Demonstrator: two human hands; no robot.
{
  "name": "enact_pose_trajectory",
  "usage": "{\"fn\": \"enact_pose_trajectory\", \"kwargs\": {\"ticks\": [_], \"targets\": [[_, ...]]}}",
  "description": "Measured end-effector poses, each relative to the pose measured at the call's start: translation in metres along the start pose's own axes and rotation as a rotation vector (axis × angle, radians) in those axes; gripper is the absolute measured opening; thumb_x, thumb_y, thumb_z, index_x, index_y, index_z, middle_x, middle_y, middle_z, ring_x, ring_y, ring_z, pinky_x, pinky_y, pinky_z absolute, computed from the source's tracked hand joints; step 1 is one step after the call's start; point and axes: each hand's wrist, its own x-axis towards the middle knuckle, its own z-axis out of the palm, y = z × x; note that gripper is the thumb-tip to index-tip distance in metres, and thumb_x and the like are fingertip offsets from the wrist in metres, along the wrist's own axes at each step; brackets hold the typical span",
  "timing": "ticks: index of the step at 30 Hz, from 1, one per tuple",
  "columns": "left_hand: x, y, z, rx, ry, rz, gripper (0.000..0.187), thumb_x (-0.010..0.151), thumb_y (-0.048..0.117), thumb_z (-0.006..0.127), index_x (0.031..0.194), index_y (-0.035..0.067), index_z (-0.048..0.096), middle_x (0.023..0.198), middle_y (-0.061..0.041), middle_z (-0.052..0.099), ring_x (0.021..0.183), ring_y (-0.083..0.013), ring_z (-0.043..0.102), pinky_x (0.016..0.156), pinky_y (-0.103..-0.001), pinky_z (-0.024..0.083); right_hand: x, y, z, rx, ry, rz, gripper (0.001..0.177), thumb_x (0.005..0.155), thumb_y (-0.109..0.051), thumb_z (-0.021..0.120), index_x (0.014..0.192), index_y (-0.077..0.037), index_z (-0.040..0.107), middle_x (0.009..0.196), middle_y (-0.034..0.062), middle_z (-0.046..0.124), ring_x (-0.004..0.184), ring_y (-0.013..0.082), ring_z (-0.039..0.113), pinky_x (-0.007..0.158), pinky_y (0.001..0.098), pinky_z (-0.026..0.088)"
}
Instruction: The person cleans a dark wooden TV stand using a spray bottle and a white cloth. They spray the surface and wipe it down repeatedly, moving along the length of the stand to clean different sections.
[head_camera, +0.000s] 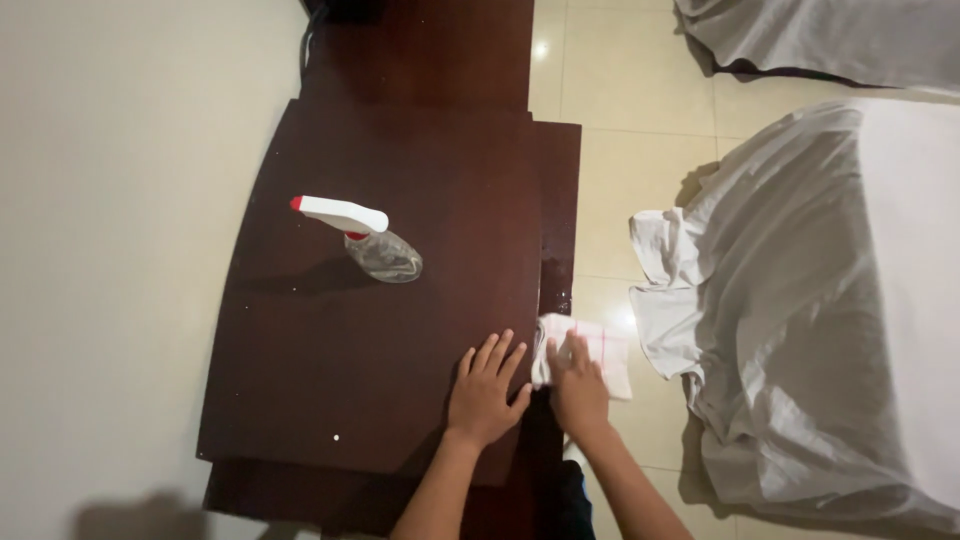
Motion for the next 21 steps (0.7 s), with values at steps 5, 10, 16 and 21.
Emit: {"fn": "enact_pose_trajectory", "kwargs": {"ticks": [5, 10, 16, 21], "targets": [[0.001, -0.001, 0.002, -0.027, 0.017, -0.005, 0.064, 0.095, 0.042, 0.060, 0.152, 0.016, 0.048, 0.163, -0.010, 0.036, 0.151, -0.0303, 0.030, 0.121, -0.054, 0.022, 0.052, 0.014, -0.005, 0.049, 0.113, -0.028, 0.075, 0.079, -0.012, 0.074, 0.148, -0.019, 0.047, 0.160, 0.0214, 0.034, 0.149, 0.0394, 0.034, 0.111, 0.0554, 0.040], [0.003, -0.001, 0.005, -0.028, -0.006, -0.012, 0.064, 0.095, 0.043, 0.060, 0.152, 0.016, 0.047, 0.163, -0.010, 0.036, 0.150, -0.0301, 0.030, 0.121, -0.054, 0.022, 0.094, 0.028, -0.013, -0.005, 0.175, -0.081, 0.071, 0.078, -0.009, 0.074, 0.145, -0.017, 0.054, 0.158, 0.0208, 0.040, 0.146, 0.0386, 0.040, 0.106, 0.0532, 0.045], [0.001, -0.010, 0.015, -0.044, 0.060, -0.011, 0.070, 0.096, 0.040, 0.056, 0.156, 0.009, 0.036, 0.163, -0.012, 0.037, 0.151, -0.0295, 0.032, 0.122, -0.053, 0.023, 0.086, 0.037, -0.014, 0.248, 0.128, 0.114, 0.061, 0.081, 0.002, 0.068, 0.135, -0.026, 0.068, 0.154, 0.0070, 0.053, 0.129, 0.0292, 0.061, 0.097, 0.0392, 0.054], [-0.004, -0.018, 0.027, -0.120, 0.213, 0.005, 0.064, 0.100, 0.033, 0.048, 0.156, 0.006, 0.037, 0.162, -0.018, 0.040, 0.149, -0.0372, 0.037, 0.123, -0.054, 0.027, 0.034, 0.003, -0.055, 0.440, 0.286, 0.144, 0.064, 0.083, 0.004, 0.067, 0.143, -0.018, 0.059, 0.153, 0.0127, 0.054, 0.124, 0.0367, 0.061, 0.094, 0.0433, 0.052]]}}
